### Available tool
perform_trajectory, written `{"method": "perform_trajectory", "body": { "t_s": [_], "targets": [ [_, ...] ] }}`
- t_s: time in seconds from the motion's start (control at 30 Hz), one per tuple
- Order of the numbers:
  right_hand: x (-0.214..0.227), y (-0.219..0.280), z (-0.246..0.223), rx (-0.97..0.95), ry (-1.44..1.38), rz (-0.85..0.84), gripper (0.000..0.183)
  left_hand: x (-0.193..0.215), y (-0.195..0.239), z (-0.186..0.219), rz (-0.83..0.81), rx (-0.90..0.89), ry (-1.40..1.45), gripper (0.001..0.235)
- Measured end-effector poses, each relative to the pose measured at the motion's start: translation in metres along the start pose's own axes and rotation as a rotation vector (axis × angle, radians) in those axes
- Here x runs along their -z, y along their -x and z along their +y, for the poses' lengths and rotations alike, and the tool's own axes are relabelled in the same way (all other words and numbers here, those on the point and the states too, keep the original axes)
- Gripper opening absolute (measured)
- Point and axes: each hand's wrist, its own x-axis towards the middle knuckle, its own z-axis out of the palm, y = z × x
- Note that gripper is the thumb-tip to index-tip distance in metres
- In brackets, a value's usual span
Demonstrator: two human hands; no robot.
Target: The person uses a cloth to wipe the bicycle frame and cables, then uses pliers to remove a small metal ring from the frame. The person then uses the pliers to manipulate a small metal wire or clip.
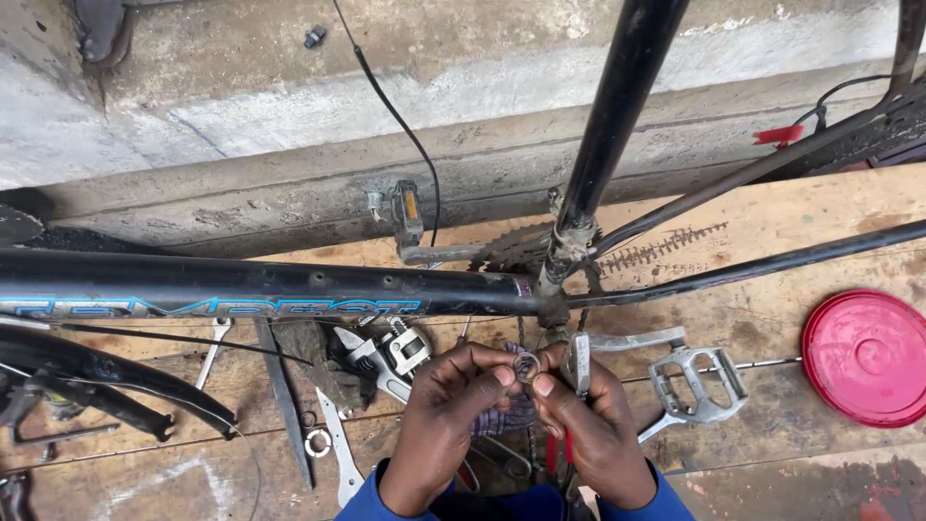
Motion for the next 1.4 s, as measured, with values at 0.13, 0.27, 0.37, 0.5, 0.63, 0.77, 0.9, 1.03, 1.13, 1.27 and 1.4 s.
{"method": "perform_trajectory", "body": {
  "t_s": [0.13,0.27,0.37,0.5,0.63,0.77,0.9,1.03,1.13,1.27,1.4],
  "targets": [
    [-0.024,0.003,0.003,0.008,-0.069,0.056,0.018,0.021,-0.002,-0.006,-0.11,0.005,0.026,0.013],
    [-0.028,0.014,0.008,0.042,-0.068,0.103,0.018,0.024,-0.003,-0.005,-0.208,0.022,0.01,0.015],
    [-0.012,0.02,0.017,-0.011,-0.129,0.117,0.014,0.017,-0.005,-0.013,-0.214,0.09,0.017,0.018],
    [0.008,0.022,0.006,0.127,-0.012,0.021,0.011,-0.004,0.0,-0.02,-0.269,-0.05,-0.037,0.02],
    [0.023,0.019,-0.002,0.135,0.045,-0.001,0.011,-0.024,0.005,-0.024,-0.183,-0.121,-0.068,0.022],
    [0.02,0.024,-0.007,0.111,0.054,-0.028,0.02,-0.028,0.012,-0.024,-0.19,-0.164,-0.078,0.024],
    [0.032,0.019,0.014,0.165,-0.025,-0.06,0.019,-0.033,0.008,-0.023,-0.255,-0.087,-0.163,0.02],
    [0.051,0.0,0.052,-0.056,-0.401,0.062,0.01,-0.039,-0.009,-0.01,-0.363,-0.181,-0.133,0.013],
    [0.055,-0.007,0.057,-0.229,-0.5,0.084,0.009,-0.029,-0.016,-0.007,-0.349,-0.201,-0.225,0.011],
    [0.049,-0.016,0.016,-0.382,-0.402,0.031,0.026,-0.025,-0.029,-0.022,-0.385,-0.137,-0.068,0.01],
    [0.052,-0.026,0.01,-0.424,-0.434,-0.046,0.025,-0.022,-0.042,-0.032,-0.379,-0.062,0.006,0.015]
  ]
}}
